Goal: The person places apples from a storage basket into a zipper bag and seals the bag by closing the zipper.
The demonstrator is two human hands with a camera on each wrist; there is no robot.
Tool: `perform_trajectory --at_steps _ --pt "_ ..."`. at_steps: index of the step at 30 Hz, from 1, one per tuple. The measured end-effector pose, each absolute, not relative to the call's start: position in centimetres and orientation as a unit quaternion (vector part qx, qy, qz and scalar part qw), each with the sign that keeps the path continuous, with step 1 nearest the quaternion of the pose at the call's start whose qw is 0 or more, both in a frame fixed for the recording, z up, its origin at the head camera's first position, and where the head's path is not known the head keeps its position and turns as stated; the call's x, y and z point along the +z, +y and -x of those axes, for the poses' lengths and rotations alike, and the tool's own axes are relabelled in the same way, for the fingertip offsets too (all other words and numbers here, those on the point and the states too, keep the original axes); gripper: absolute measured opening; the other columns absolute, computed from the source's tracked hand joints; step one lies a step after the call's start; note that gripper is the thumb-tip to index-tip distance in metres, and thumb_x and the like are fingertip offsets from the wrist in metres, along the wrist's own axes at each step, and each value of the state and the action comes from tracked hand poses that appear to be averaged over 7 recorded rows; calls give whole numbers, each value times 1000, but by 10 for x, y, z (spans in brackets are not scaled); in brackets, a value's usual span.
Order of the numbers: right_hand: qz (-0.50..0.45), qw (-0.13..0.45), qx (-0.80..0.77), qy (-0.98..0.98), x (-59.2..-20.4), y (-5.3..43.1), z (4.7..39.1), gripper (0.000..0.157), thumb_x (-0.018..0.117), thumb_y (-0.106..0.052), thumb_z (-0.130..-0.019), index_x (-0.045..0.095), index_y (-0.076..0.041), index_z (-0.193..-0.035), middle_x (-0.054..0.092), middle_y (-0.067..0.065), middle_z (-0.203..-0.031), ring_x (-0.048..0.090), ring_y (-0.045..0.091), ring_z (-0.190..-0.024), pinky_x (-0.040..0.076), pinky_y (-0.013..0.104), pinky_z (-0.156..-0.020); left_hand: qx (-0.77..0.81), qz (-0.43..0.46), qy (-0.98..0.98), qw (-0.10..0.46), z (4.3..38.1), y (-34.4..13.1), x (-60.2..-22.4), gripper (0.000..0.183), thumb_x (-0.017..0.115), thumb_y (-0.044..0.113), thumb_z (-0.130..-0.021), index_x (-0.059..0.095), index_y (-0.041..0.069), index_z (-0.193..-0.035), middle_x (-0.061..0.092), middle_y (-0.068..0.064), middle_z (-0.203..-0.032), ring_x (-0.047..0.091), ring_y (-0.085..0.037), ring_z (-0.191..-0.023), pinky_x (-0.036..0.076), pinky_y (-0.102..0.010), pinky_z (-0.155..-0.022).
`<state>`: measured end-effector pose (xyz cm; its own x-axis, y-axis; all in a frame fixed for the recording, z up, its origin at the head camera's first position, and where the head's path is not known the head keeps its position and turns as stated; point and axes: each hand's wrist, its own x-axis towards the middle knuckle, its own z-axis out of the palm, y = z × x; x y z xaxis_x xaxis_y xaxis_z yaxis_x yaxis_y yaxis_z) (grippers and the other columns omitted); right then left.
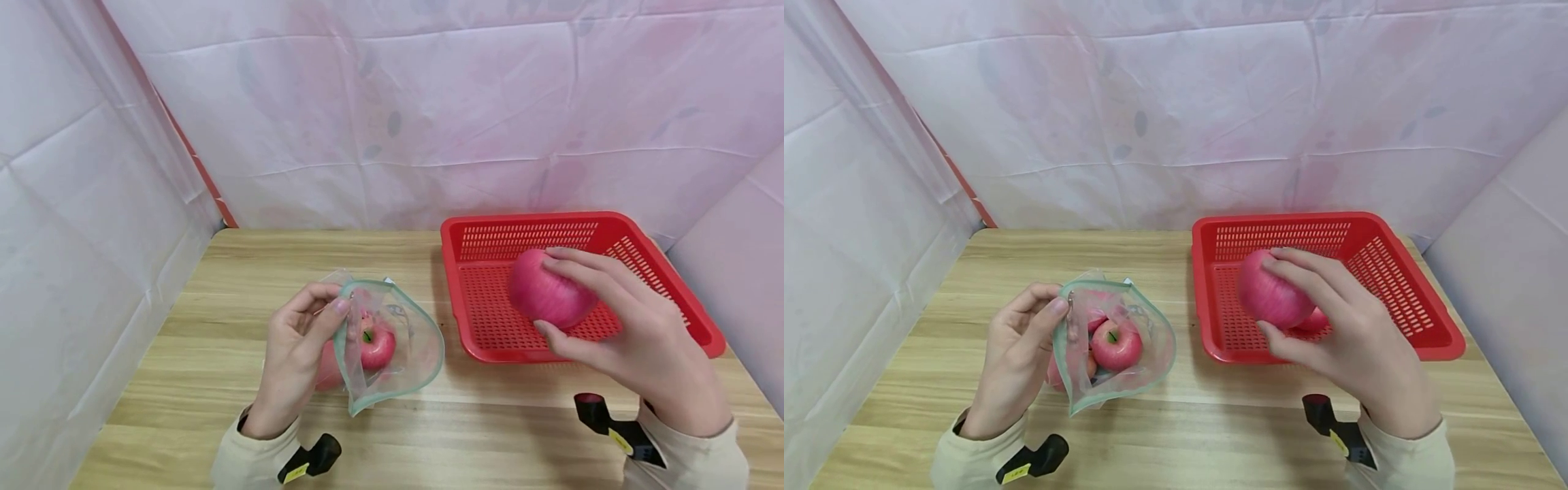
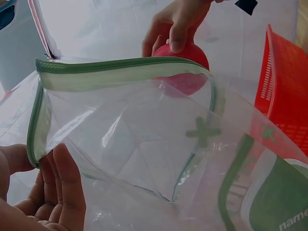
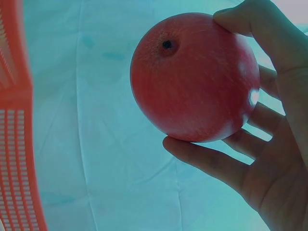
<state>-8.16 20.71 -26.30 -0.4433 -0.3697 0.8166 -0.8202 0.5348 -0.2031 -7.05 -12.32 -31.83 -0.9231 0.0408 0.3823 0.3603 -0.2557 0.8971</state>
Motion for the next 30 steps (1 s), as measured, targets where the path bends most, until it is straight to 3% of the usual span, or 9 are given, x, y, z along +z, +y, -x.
perform_trajectory --at_steps 15,30 --pt "-434 382 328 -747 -273 193 76 47 72 -34 -90 71 7 -113 69 26 -118 65 26 -115 46 13 -103 -779 168 -595 105 70 -123 -319 15 56 -3 -99 66 5 -106 64 -1 -82 61 -14 -69 55 -25 -68" --pt "-466 369 356 -721 -275 166 78 45 70 -33 -95 69 9 -110 68 26 -118 62 20 -125 47 14 -102 -778 147 -603 97 70 -123 -318 14 59 -2 -98 67 7 -105 67 -1 -88 64 -12 -73 56 -24 -71"
